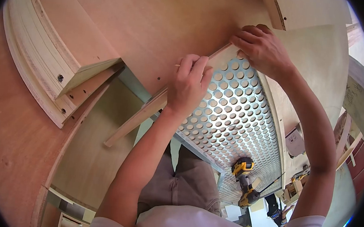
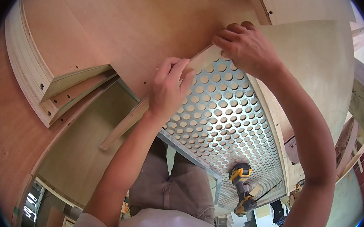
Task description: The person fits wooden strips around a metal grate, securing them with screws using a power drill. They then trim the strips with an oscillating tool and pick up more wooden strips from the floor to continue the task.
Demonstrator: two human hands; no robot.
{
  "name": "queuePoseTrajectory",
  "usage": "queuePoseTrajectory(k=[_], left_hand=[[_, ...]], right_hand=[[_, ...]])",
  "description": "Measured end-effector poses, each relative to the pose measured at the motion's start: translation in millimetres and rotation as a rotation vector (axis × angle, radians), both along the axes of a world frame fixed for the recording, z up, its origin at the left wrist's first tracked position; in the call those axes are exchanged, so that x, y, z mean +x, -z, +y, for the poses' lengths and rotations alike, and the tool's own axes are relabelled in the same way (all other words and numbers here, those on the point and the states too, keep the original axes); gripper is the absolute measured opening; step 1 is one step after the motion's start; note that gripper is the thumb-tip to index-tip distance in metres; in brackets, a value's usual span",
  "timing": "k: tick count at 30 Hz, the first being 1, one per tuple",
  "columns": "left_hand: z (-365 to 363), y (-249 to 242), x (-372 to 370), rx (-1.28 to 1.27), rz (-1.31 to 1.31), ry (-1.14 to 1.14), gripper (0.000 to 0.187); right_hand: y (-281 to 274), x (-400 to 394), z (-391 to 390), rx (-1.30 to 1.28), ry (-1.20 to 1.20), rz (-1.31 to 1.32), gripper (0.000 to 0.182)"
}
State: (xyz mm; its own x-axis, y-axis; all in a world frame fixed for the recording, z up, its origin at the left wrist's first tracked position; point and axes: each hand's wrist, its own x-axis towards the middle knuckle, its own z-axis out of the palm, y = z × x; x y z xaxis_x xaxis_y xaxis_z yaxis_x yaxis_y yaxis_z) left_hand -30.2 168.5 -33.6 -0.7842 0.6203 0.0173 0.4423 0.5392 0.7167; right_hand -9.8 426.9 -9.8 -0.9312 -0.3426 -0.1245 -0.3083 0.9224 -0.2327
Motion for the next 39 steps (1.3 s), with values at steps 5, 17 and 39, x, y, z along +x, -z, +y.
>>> queuePoseTrajectory(k=[5, 17, 39], left_hand=[[5, 5, 2, 0.059, -0.008, -0.027, 0.028], [5, 4, 0, 0.063, 0.047, -0.013, 0.028], [58, 13, -10, -0.02, 0.064, 0.067, 0.036]], right_hand=[[2, 3, 2, -0.05, -0.005, 0.023, 0.039], [-3, 5, 11, -0.101, 0.039, 0.031, 0.038], [-2, 4, -2, -0.032, 0.059, -0.021, 0.029]])
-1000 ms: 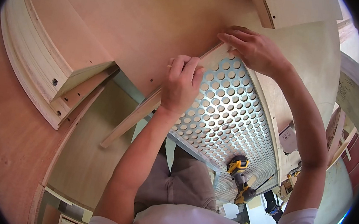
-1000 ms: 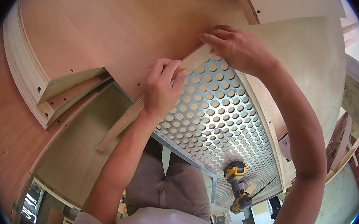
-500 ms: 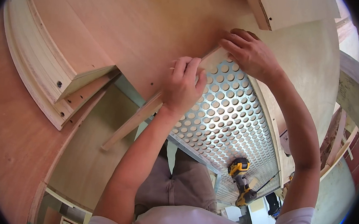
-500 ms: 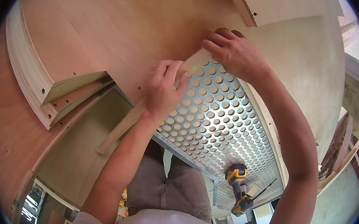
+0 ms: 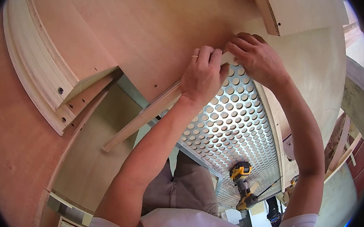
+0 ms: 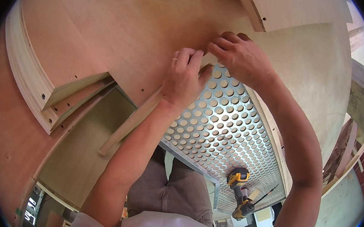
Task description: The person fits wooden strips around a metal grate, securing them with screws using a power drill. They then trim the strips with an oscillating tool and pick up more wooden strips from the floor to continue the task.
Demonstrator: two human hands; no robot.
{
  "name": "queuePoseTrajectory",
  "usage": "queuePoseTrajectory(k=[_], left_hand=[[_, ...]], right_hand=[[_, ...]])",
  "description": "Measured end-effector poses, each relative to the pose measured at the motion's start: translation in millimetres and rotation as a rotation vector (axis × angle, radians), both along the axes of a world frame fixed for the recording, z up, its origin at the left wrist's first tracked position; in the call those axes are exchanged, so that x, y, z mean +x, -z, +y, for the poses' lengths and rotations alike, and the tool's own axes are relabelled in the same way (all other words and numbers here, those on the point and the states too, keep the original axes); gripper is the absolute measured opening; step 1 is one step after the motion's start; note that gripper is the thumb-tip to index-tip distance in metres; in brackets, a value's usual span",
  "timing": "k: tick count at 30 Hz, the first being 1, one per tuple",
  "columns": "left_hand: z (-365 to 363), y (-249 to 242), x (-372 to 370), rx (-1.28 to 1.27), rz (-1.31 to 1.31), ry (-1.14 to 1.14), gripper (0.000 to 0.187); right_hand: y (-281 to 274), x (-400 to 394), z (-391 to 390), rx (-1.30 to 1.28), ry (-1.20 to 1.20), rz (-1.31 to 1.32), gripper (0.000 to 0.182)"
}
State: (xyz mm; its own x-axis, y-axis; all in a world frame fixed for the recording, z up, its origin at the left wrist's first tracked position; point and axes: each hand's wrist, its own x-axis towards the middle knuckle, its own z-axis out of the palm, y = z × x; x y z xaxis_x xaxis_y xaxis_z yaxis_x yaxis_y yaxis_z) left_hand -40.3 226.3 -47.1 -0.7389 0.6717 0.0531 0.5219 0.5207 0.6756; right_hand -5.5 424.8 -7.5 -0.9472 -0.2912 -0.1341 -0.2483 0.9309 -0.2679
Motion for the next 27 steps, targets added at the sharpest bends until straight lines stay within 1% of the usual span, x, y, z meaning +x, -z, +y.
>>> queuePoseTrajectory(k=[5, 8, 11, 14, 17, 20, 23, 27], left_hand=[[0, -1, -1, -0.009, -0.008, 0.01, 0.035], [0, -1, -1, -0.013, -0.021, 0.015, 0.036], [1, -2, -3, -0.018, -0.046, 0.006, 0.036], [0, -2, -3, -0.015, -0.044, 0.007, 0.037], [1, -3, -3, -0.018, -0.042, 0.007, 0.037], [1, -4, -3, -0.019, -0.032, 0.001, 0.037], [1, -5, -2, -0.042, -0.027, -0.019, 0.037], [4, -12, 1, -0.125, -0.033, -0.06, 0.038]], right_hand=[[0, -1, 0, 0.036, 0.007, -0.042, 0.033], [-2, 2, 6, -0.074, 0.099, -0.048, 0.039], [-19, 4, 12, -0.236, 0.392, -0.167, 0.042], [-12, 12, 11, -0.288, 0.346, -0.089, 0.038], [-3, 10, 10, -0.356, 0.328, -0.103, 0.03], [1, 8, 13, -0.331, 0.273, -0.037, 0.025], [-4, 4, 11, -0.312, 0.265, -0.064, 0.021], [-4, 3, 11, -0.292, 0.28, -0.092, 0.022]])
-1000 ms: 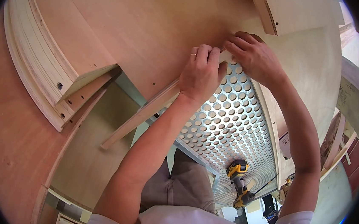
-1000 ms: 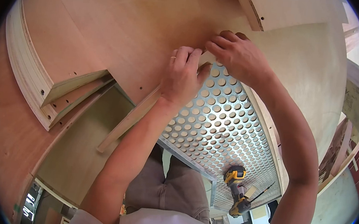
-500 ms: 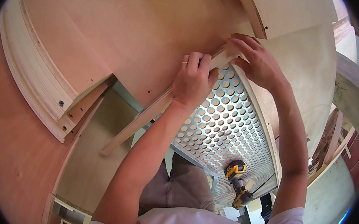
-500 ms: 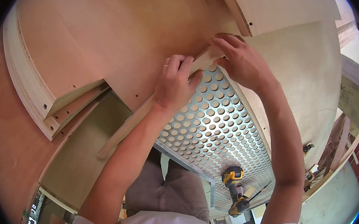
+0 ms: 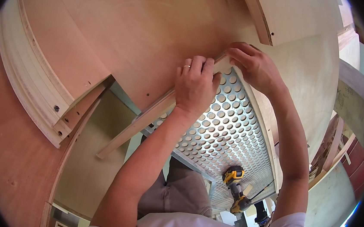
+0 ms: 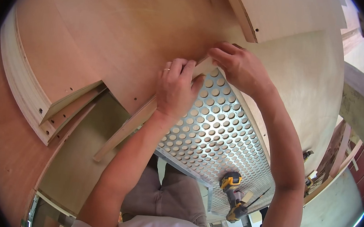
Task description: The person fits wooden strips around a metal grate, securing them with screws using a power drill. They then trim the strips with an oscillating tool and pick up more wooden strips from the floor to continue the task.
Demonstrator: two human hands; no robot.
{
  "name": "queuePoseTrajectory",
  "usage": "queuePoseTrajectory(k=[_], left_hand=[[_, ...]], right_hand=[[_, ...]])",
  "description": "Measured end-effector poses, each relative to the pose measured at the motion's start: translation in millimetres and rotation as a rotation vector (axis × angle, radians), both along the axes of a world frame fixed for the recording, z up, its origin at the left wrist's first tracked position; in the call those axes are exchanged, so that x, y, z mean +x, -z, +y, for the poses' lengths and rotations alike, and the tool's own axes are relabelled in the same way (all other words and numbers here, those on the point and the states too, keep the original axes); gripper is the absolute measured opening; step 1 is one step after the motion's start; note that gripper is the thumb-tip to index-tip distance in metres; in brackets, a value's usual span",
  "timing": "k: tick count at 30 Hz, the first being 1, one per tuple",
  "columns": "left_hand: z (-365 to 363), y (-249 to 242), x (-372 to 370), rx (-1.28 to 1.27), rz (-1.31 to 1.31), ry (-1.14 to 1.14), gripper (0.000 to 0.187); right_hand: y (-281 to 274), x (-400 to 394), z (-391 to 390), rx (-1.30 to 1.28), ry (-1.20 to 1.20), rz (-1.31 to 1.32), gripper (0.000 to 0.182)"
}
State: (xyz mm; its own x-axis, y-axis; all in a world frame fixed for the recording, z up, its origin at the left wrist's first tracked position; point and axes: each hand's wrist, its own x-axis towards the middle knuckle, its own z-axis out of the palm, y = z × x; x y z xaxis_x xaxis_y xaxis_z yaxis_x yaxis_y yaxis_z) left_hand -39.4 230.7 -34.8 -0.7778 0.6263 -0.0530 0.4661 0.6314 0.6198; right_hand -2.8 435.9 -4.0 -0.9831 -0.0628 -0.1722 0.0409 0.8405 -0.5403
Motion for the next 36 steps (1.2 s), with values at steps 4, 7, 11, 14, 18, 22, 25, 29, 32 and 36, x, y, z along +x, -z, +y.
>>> queuePoseTrajectory(k=[4, 7, 11, 14, 18, 22, 25, 29, 32, 36], left_hand=[[0.3, -0.7, 1.1, -0.018, -0.009, -0.018, 0.039], [0.5, 0.6, 1.4, -0.014, -0.014, -0.018, 0.039], [0.2, -0.6, 2.1, -0.023, -0.014, -0.012, 0.039], [1.0, -0.6, 2.1, -0.023, -0.013, -0.016, 0.039], [0.7, -2.6, 1.2, -0.026, -0.026, -0.013, 0.038], [0.9, -1.8, 2.1, -0.019, -0.041, -0.018, 0.039], [0.4, 0.1, 2.4, 0.001, -0.035, -0.019, 0.039], [-0.1, 2.3, 2.1, 0.034, -0.035, -0.015, 0.039], [-0.6, 2.9, 1.9, 0.044, -0.042, -0.011, 0.04], [-0.3, 1.3, 2.0, 0.038, -0.05, -0.008, 0.04]], right_hand=[[-0.8, 0.6, -1.5, -0.008, 0.021, -0.037, 0.024], [0.0, -0.7, -0.6, 0.003, -0.016, -0.019, 0.026], [-2.1, -3.0, -0.1, -0.016, -0.026, -0.074, 0.027], [-1.9, -2.3, -0.3, -0.012, -0.01, -0.087, 0.028], [-1.2, -3.6, -0.2, -0.014, -0.021, -0.073, 0.028], [-1.8, -4.3, -0.3, -0.017, -0.021, -0.086, 0.028], [-2.2, -4.3, -1.1, 0.0, -0.023, -0.087, 0.028], [1.9, -3.1, 0.1, 0.004, -0.025, -0.056, 0.03], [2.3, -2.9, 0.0, 0.042, -0.042, -0.026, 0.031], [2.3, -2.3, -0.4, 0.07, -0.05, 0.001, 0.029]])
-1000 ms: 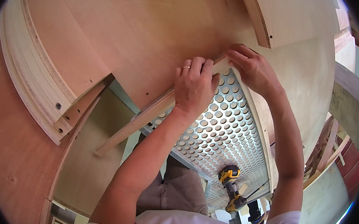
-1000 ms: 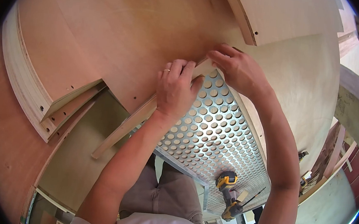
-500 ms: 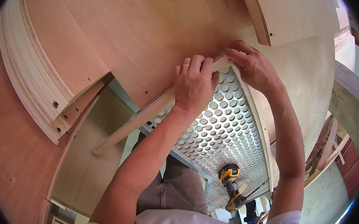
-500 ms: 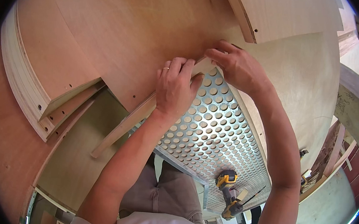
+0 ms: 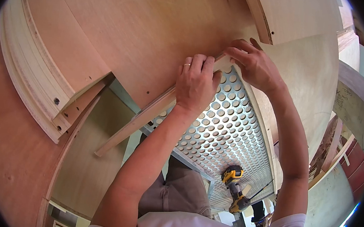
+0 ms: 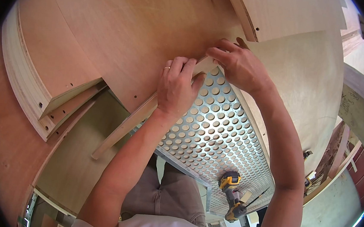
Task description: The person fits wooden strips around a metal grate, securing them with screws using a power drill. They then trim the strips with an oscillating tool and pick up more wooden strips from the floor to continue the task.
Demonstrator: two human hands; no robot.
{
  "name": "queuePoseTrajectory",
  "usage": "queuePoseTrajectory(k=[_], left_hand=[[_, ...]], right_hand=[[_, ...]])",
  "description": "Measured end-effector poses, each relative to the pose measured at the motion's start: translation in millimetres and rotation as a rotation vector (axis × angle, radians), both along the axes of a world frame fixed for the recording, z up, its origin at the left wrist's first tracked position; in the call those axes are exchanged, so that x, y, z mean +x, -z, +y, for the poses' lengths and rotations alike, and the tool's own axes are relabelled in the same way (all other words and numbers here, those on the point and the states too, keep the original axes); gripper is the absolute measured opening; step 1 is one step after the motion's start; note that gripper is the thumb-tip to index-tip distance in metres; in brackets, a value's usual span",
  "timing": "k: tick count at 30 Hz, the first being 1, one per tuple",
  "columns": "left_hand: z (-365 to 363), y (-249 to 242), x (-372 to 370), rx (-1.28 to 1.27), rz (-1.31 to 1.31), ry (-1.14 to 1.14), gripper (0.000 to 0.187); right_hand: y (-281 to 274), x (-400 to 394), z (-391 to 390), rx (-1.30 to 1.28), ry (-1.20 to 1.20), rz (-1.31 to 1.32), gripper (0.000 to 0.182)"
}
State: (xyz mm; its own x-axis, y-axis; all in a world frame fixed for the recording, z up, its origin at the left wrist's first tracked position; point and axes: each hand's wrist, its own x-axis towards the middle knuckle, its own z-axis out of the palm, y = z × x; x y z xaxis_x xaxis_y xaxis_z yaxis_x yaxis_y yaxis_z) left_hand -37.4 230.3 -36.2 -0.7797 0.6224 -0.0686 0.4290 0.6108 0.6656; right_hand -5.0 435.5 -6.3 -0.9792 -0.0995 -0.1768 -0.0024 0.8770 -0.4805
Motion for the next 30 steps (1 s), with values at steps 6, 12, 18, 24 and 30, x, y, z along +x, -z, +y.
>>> queuePoseTrajectory(k=[6, 12, 18, 24, 30], left_hand=[[0, 2, 0, 0.035, 0.041, 0.005, 0.038], [2, 4, -2, 0.102, 0.056, 0.002, 0.032], [3, 13, 0, 0.178, 0.062, -0.039, 0.022], [4, 10, -2, 0.169, -0.008, -0.031, 0.022], [4, 11, -1, 0.137, 0.008, -0.009, 0.026]], right_hand=[[-1, 1, -2, 0.03, 0.005, 0.017, 0.028], [-4, 0, -1, 0.024, 0.009, -0.018, 0.027], [-9, 0, 5, -0.21, 0.157, -0.188, 0.035], [-3, 13, 14, -0.274, 0.251, -0.076, 0.038], [-41, 54, -66, -0.307, 0.816, 0.322, 0.015]])
